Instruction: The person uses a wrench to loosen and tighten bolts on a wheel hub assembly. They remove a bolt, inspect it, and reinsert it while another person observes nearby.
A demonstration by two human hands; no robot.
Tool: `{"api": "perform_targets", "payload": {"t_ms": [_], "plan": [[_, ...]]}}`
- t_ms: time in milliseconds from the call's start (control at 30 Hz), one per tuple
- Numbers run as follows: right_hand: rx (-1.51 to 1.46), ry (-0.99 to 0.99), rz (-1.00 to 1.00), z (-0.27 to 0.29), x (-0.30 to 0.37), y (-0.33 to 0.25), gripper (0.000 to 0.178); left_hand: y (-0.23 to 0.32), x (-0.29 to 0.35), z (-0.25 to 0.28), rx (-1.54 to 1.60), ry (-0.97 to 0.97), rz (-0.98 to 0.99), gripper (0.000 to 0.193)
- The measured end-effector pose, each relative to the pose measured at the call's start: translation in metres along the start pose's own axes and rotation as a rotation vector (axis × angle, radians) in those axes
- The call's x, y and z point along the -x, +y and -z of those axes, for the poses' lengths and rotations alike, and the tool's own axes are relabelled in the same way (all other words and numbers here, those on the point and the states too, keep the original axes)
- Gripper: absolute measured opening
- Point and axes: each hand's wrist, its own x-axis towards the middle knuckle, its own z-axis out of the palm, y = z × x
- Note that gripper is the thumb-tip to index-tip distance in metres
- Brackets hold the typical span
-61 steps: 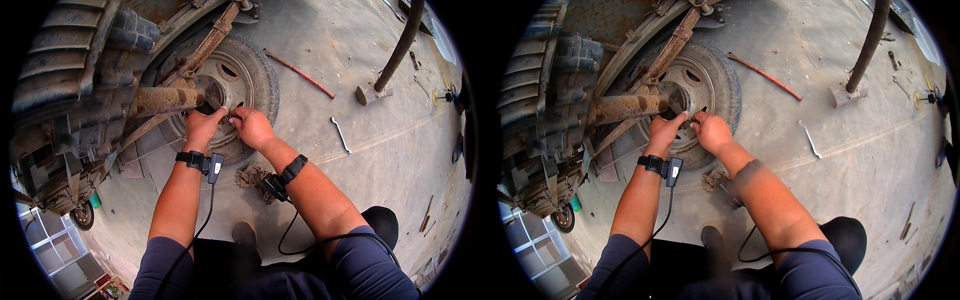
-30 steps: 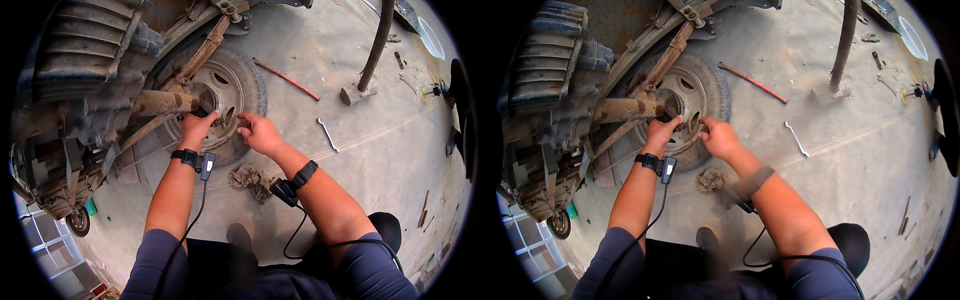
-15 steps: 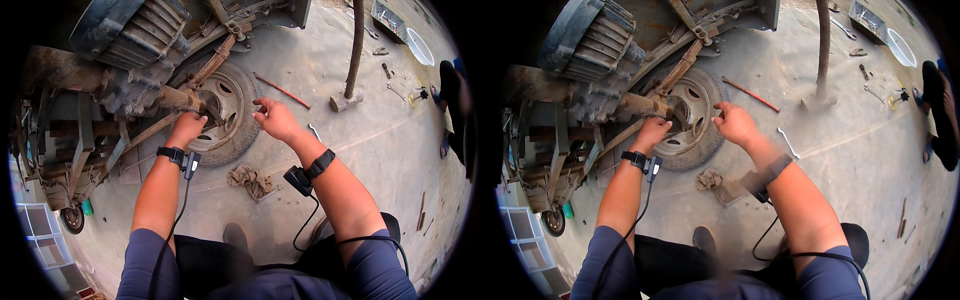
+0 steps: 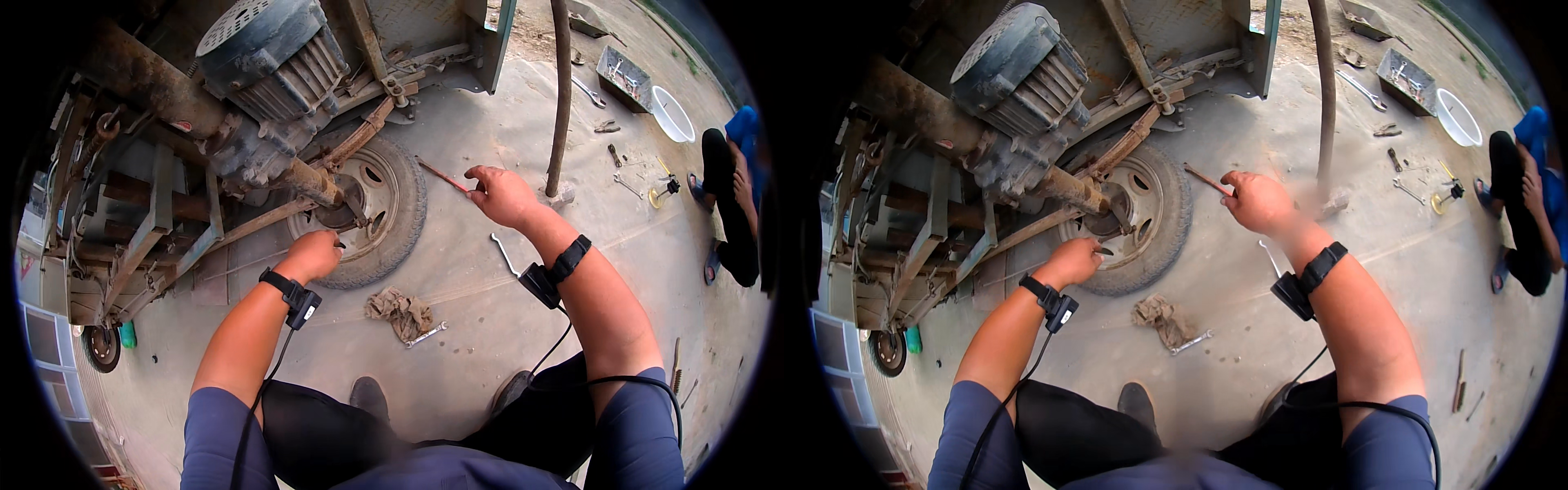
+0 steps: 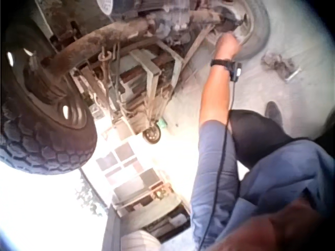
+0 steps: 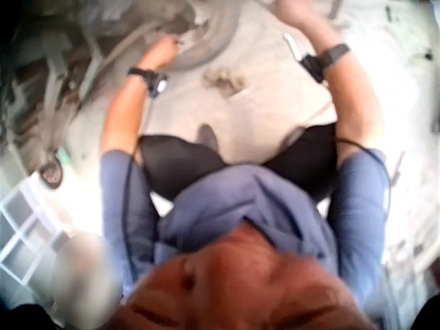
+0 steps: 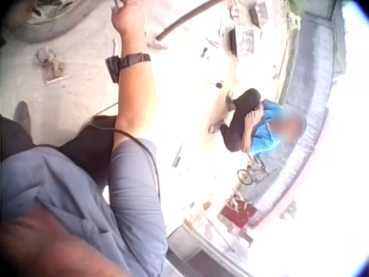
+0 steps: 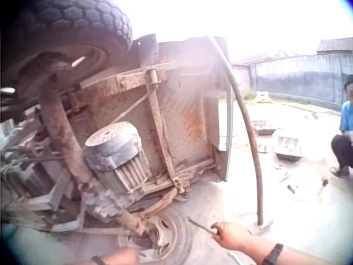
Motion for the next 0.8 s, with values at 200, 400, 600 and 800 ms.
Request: {"api": "perform_targets", "payload": {"t_ms": [200, 400, 600, 800], "plan": [[0.355, -0.365, 0.092, -0.038, 0.029, 0.031, 0.041, 0.022, 0.015, -0.044, -0.135, -0.249, -0.21, 0.03], [0.423, -0.49, 0.029, -0.043, 0.04, 0.057, 0.038, 0.034, 0.011, -0.052, -0.141, -0.251, -0.287, 0.026], [0.389, -0.477, -0.012, -0.036, 0.039, 0.056, 0.04, 0.05, 0.013, -0.043, -0.176, -0.307, -0.266, 0.028], [0.388, -0.494, 0.012, -0.035, 0.035, 0.047, 0.041, 0.053, 0.017, -0.04, -0.173, -0.305, -0.266, 0.027]]}}
